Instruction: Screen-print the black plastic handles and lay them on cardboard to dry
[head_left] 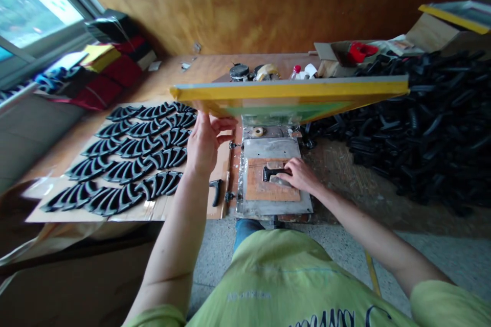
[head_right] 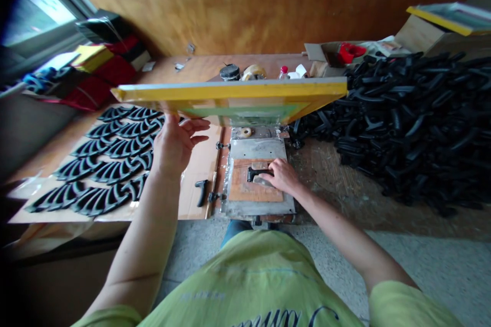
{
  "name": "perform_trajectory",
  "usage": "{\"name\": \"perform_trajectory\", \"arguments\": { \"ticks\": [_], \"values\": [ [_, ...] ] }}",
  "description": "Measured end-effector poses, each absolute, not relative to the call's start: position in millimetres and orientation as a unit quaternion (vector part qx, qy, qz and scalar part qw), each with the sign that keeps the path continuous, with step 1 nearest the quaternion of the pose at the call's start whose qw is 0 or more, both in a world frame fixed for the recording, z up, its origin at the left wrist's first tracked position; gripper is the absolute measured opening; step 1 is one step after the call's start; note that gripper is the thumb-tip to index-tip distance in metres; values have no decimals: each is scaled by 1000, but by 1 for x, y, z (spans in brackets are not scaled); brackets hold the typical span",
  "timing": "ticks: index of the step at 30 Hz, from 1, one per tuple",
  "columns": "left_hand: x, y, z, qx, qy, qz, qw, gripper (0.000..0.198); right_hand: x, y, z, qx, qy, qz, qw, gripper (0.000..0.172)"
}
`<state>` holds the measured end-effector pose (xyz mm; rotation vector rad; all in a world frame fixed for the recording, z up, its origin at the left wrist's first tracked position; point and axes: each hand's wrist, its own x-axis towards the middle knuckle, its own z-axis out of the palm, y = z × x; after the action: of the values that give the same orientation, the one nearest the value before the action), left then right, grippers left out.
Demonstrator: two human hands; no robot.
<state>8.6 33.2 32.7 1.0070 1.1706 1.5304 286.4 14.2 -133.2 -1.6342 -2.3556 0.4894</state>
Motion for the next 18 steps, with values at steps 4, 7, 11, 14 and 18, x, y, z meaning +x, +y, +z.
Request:
{"name": "perform_trajectory", "arguments": {
  "ticks": [4,7,11,14,18],
  "values": [
    [30,-4,-7,340,500,634,481,55,254,-5,-124,-600,-780,175,28,21],
    [60,-59,-59,294,552,389,677,60,235,-23,-114,-623,-757,185,68,23],
    [82,-100,-107,161,529,390,736,45,213,-51,-120,-458,-866,129,151,21],
    [52,-93,-126,144,577,412,690,40,244,-36,-129,-372,-914,103,125,23],
    [-36,-77,-148,277,738,342,512,54,368,22,-128,-592,-804,35,-45,29]
  ]
}}
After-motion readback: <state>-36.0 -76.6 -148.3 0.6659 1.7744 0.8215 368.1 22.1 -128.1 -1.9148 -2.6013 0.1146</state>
